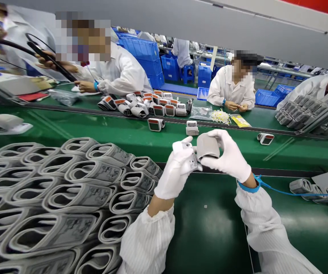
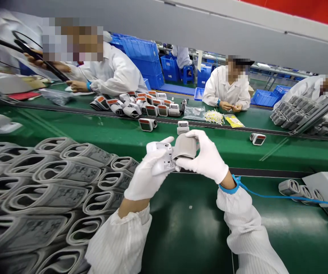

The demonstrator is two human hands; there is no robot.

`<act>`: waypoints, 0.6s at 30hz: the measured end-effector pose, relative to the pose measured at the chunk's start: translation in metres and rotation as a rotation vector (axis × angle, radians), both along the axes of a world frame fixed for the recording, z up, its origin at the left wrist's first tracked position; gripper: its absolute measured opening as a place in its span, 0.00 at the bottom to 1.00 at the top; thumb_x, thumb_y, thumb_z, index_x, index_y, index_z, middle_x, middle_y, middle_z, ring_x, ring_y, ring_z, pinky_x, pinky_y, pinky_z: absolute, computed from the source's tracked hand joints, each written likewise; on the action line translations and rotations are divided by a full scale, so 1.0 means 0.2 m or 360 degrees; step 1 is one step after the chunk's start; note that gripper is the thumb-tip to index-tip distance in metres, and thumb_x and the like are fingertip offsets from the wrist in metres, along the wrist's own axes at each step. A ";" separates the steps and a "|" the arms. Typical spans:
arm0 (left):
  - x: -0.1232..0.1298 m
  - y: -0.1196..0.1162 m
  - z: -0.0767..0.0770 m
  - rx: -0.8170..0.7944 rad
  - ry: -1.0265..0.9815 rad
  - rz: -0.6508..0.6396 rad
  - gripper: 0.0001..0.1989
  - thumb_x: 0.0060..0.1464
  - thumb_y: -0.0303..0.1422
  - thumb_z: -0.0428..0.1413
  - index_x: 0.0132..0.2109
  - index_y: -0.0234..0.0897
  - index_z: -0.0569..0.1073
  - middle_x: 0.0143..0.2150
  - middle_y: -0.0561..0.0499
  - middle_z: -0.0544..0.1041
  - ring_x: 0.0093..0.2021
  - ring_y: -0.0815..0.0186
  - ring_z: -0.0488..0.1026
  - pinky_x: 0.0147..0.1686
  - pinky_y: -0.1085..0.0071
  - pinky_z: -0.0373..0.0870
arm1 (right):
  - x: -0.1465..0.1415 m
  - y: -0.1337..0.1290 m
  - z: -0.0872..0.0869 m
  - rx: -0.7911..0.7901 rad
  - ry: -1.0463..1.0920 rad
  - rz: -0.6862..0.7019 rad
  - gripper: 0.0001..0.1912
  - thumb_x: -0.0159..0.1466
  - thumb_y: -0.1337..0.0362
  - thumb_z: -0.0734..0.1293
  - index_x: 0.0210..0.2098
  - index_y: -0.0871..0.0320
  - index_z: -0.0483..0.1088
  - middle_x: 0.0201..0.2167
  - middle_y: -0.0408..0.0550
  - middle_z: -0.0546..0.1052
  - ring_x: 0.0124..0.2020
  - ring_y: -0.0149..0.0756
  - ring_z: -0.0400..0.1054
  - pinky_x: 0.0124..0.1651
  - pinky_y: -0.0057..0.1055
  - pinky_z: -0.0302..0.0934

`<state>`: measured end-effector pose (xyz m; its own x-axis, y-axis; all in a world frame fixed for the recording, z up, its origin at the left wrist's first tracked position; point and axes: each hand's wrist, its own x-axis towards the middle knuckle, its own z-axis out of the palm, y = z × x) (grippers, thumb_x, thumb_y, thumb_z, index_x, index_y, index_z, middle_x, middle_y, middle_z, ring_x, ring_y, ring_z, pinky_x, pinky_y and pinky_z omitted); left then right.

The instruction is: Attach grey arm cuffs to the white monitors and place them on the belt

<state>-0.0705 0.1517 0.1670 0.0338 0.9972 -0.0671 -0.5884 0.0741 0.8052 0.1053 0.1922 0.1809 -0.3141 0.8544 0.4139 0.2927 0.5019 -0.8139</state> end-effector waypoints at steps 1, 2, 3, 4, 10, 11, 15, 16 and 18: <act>0.00 0.00 0.02 -0.0021 -0.0060 -0.0019 0.27 0.56 0.36 0.60 0.61 0.35 0.66 0.43 0.46 0.78 0.34 0.63 0.78 0.29 0.68 0.77 | 0.01 0.01 -0.01 -0.0098 0.0166 0.0020 0.31 0.53 0.57 0.77 0.52 0.54 0.65 0.53 0.51 0.74 0.53 0.47 0.72 0.56 0.45 0.70; 0.00 0.00 0.03 -0.0041 -0.0101 -0.0030 0.26 0.58 0.36 0.58 0.61 0.35 0.65 0.43 0.45 0.78 0.33 0.62 0.78 0.28 0.67 0.77 | 0.01 0.03 -0.02 -0.0194 0.0336 0.0067 0.31 0.55 0.52 0.76 0.53 0.53 0.64 0.54 0.51 0.73 0.53 0.47 0.73 0.54 0.44 0.71; 0.00 0.00 0.05 -0.0057 -0.0121 -0.0029 0.25 0.60 0.36 0.57 0.61 0.35 0.64 0.43 0.43 0.79 0.32 0.62 0.78 0.27 0.67 0.77 | 0.02 0.04 -0.03 -0.0284 0.0489 0.0134 0.32 0.57 0.48 0.75 0.55 0.52 0.63 0.55 0.51 0.73 0.52 0.48 0.73 0.52 0.44 0.73; 0.00 0.00 0.06 -0.0067 -0.0122 -0.0015 0.24 0.61 0.36 0.56 0.62 0.35 0.63 0.43 0.42 0.79 0.32 0.61 0.79 0.26 0.67 0.77 | 0.02 0.04 -0.03 -0.0368 0.0609 0.0205 0.33 0.59 0.44 0.73 0.57 0.50 0.61 0.57 0.50 0.72 0.52 0.48 0.74 0.50 0.44 0.74; -0.02 -0.02 0.08 -0.0025 0.0092 -0.0011 0.27 0.66 0.45 0.53 0.67 0.41 0.57 0.38 0.45 0.78 0.26 0.62 0.77 0.15 0.75 0.65 | 0.02 0.04 -0.05 -0.0579 0.0717 0.0485 0.30 0.67 0.42 0.65 0.64 0.44 0.60 0.61 0.49 0.70 0.48 0.44 0.77 0.38 0.36 0.76; -0.03 -0.03 0.08 -0.0015 0.0116 -0.0055 0.29 0.66 0.49 0.53 0.66 0.42 0.58 0.36 0.47 0.77 0.24 0.63 0.76 0.13 0.76 0.62 | 0.01 0.04 -0.05 -0.0582 0.0688 0.0489 0.29 0.68 0.42 0.65 0.64 0.44 0.61 0.61 0.49 0.70 0.48 0.44 0.77 0.36 0.34 0.75; -0.05 -0.04 0.07 0.0027 0.0042 -0.0217 0.32 0.60 0.58 0.55 0.62 0.45 0.62 0.36 0.50 0.75 0.19 0.69 0.70 0.12 0.78 0.56 | 0.00 0.04 -0.06 -0.0553 0.0676 0.0495 0.30 0.68 0.41 0.65 0.64 0.47 0.62 0.60 0.52 0.71 0.47 0.43 0.77 0.35 0.32 0.75; -0.06 -0.05 0.06 0.0052 0.0009 -0.0250 0.33 0.59 0.59 0.55 0.61 0.45 0.63 0.37 0.50 0.75 0.18 0.71 0.68 0.12 0.78 0.55 | 0.00 0.04 -0.06 -0.0529 0.0686 0.0501 0.32 0.66 0.40 0.66 0.63 0.48 0.62 0.60 0.53 0.72 0.47 0.44 0.77 0.35 0.33 0.75; -0.09 -0.05 0.05 0.0136 -0.0031 -0.0342 0.35 0.56 0.61 0.56 0.60 0.44 0.65 0.40 0.48 0.77 0.15 0.75 0.63 0.13 0.76 0.56 | 0.01 0.05 -0.06 -0.0470 0.0660 0.0498 0.36 0.63 0.37 0.68 0.63 0.50 0.61 0.59 0.54 0.72 0.48 0.46 0.78 0.36 0.35 0.76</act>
